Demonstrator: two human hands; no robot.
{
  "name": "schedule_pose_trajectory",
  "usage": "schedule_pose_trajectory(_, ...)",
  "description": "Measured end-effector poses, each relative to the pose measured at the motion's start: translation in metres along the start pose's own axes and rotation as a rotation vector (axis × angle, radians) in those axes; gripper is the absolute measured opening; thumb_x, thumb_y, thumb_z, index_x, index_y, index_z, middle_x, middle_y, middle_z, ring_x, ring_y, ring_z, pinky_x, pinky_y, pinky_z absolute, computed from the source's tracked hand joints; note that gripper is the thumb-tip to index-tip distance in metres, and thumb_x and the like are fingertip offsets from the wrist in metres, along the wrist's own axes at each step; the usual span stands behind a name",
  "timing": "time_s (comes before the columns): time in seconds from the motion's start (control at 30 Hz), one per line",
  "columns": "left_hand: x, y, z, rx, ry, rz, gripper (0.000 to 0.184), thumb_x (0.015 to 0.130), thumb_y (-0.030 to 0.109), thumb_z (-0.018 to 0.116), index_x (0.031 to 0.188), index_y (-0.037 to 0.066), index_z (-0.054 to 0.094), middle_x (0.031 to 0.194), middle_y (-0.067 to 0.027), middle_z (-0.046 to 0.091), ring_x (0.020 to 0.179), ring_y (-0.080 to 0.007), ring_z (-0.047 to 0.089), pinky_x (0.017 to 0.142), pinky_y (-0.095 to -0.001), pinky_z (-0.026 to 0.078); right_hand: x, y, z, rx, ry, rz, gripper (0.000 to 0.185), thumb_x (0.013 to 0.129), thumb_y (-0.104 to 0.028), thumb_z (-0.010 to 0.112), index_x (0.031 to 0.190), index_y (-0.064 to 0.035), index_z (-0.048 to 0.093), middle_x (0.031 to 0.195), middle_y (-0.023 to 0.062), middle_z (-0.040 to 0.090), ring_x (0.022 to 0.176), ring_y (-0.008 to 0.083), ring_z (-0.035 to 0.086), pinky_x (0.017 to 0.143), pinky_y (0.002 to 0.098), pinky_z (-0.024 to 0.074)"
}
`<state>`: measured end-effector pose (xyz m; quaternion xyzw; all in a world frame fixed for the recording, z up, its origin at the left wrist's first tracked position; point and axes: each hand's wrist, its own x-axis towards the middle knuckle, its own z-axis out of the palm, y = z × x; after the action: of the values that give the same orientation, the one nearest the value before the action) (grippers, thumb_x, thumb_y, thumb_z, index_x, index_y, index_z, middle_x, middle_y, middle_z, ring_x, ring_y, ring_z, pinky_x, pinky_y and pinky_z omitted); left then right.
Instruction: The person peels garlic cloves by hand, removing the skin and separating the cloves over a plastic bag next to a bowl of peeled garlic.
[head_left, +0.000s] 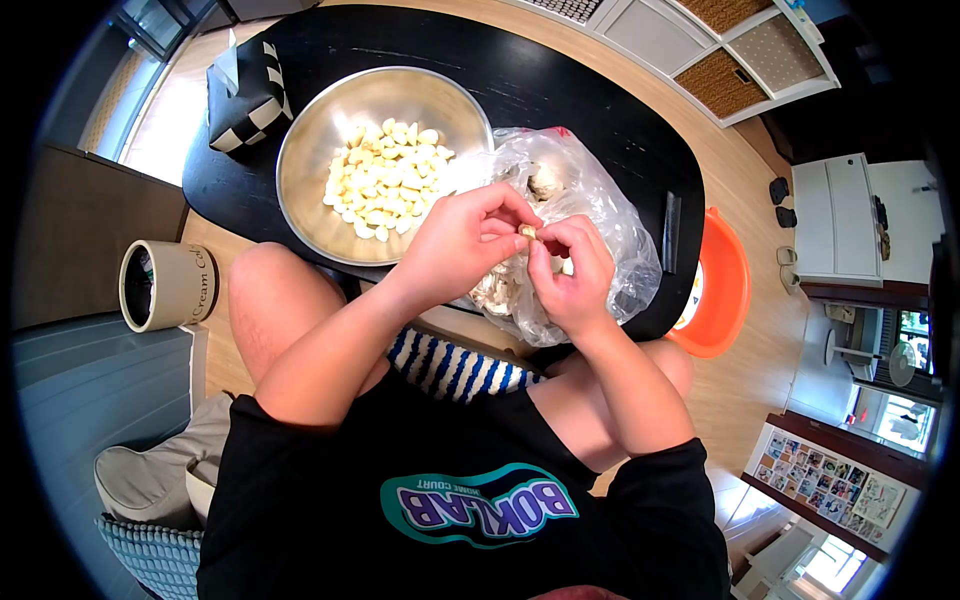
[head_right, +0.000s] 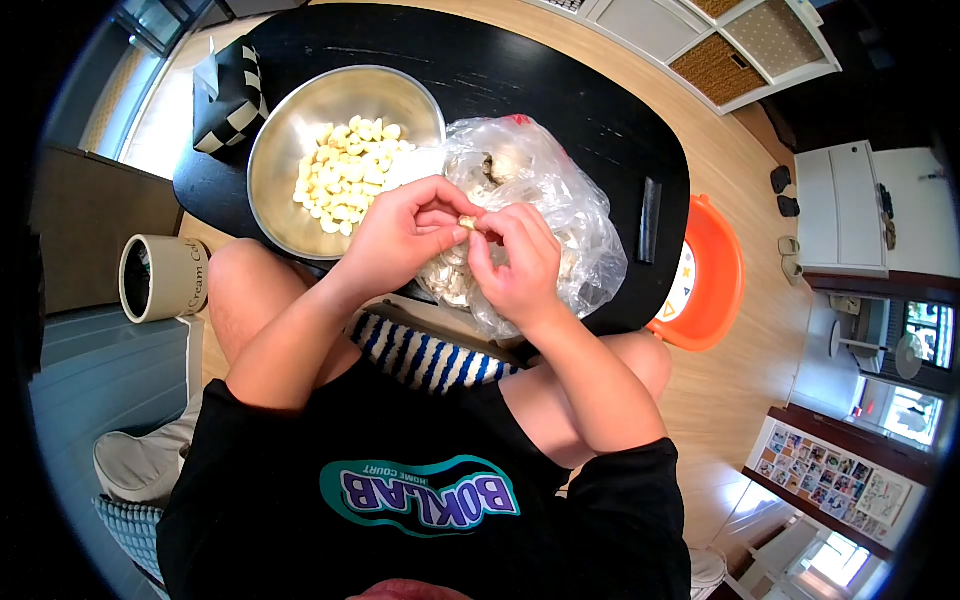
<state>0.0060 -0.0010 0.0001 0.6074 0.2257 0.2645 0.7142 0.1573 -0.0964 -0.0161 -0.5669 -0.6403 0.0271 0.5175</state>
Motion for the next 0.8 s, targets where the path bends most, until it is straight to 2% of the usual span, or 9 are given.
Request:
schedule_pose_trajectory(0.1, 0.000, 0.003, -0.002, 0.100, -0.032, -0.036, 0.019, 0.090, -0.010, 0.062, 0.109, -0.005, 0.063, 0.102, -0.0094, 0.071, 0.092, -0.0099, 0.069, 0.083, -0.0240, 0.056, 0.000, -0.001, 0.000, -0.001, 0.010, 0.029, 0.020, 0.074, 0.007, 0.071, 0.091, -0.0016, 0.062, 0.076, 0.0094, 0.059, 0.067, 0.0229, 0.059, 0.059, 0.0315, 0.0479)
schedule_pose_trajectory(0.17, -0.001, 0.006, -0.001, 0.145, -0.022, 0.006, 0.018, 0.090, -0.009, 0.063, 0.108, -0.005, 0.064, 0.101, -0.0097, 0.072, 0.090, -0.0103, 0.070, 0.083, -0.0242, 0.056, 0.001, -0.002, -0.003, 0.037, -0.045, 0.154, 0.019, 0.075, 0.005, 0.071, 0.091, -0.0012, 0.062, 0.077, 0.0108, 0.060, 0.067, 0.0241, 0.059, 0.060, 0.0318, 0.0485)
schedule_pose_trajectory(0.27, -0.002, 0.006, 0.001, 0.206, -0.005, 0.062, 0.018, 0.089, -0.009, 0.064, 0.107, -0.005, 0.066, 0.098, -0.0101, 0.074, 0.088, -0.0108, 0.070, 0.081, -0.0246, 0.057, 0.003, -0.003, -0.004, 0.036, -0.075, 0.177, 0.016, 0.076, 0.004, 0.071, 0.089, -0.0008, 0.062, 0.077, 0.0114, 0.061, 0.067, 0.0248, 0.060, 0.060, 0.0322, 0.0488)
schedule_pose_trajectory(0.43, -0.003, 0.011, 0.003, 0.295, 0.021, 0.078, 0.017, 0.087, -0.006, 0.068, 0.104, -0.002, 0.068, 0.094, -0.0107, 0.074, 0.085, -0.0119, 0.072, 0.077, -0.0254, 0.057, 0.002, 0.000, -0.001, -0.055, -0.038, 0.058, 0.015, 0.073, 0.004, 0.071, 0.084, -0.0011, 0.062, 0.075, 0.0111, 0.061, 0.065, 0.0263, 0.061, 0.060, 0.0340, 0.0493)
schedule_pose_trajectory(0.5, -0.004, 0.012, 0.002, 0.496, 0.038, 0.145, 0.018, 0.085, -0.004, 0.070, 0.102, 0.000, 0.070, 0.093, -0.0120, 0.074, 0.082, -0.0164, 0.073, 0.075, -0.0278, 0.057, 0.001, 0.001, 0.000, -0.079, -0.014, 0.036, 0.016, 0.071, 0.005, 0.071, 0.083, -0.0018, 0.062, 0.074, 0.0112, 0.062, 0.065, 0.0280, 0.062, 0.060, 0.0353, 0.0496)
schedule_pose_trajectory(0.53, -0.003, 0.011, 0.003, 0.495, 0.037, 0.145, 0.018, 0.085, -0.004, 0.070, 0.102, 0.000, 0.070, 0.093, -0.0120, 0.074, 0.082, -0.0164, 0.073, 0.075, -0.0278, 0.057, 0.000, 0.001, -0.001, -0.080, -0.013, 0.036, 0.016, 0.071, 0.005, 0.071, 0.083, -0.0018, 0.062, 0.074, 0.0112, 0.062, 0.065, 0.0280, 0.062, 0.060, 0.0353, 0.0496)
schedule_pose_trajectory(0.6, -0.004, 0.008, 0.002, 0.594, 0.057, 0.219, 0.019, 0.083, -0.002, 0.071, 0.101, 0.002, 0.070, 0.094, -0.0128, 0.073, 0.083, -0.0231, 0.073, 0.075, -0.0310, 0.058, 0.001, 0.001, -0.002, -0.115, -0.045, 0.029, 0.013, 0.075, 0.006, 0.070, 0.084, -0.0008, 0.062, 0.075, 0.0108, 0.062, 0.065, 0.0237, 0.061, 0.061, 0.0324, 0.0497)
schedule_pose_trajectory(0.8, -0.005, 0.003, 0.002, 0.814, 0.104, 0.405, 0.019, 0.080, -0.002, 0.071, 0.098, 0.004, 0.072, 0.096, -0.0127, 0.073, 0.089, -0.0294, 0.071, 0.077, -0.0356, 0.058, 0.003, 0.003, -0.002, -0.210, -0.080, -0.027, 0.015, 0.072, 0.006, 0.070, 0.082, -0.0017, 0.062, 0.073, 0.0105, 0.063, 0.066, 0.0267, 0.063, 0.063, 0.0342, 0.0503)
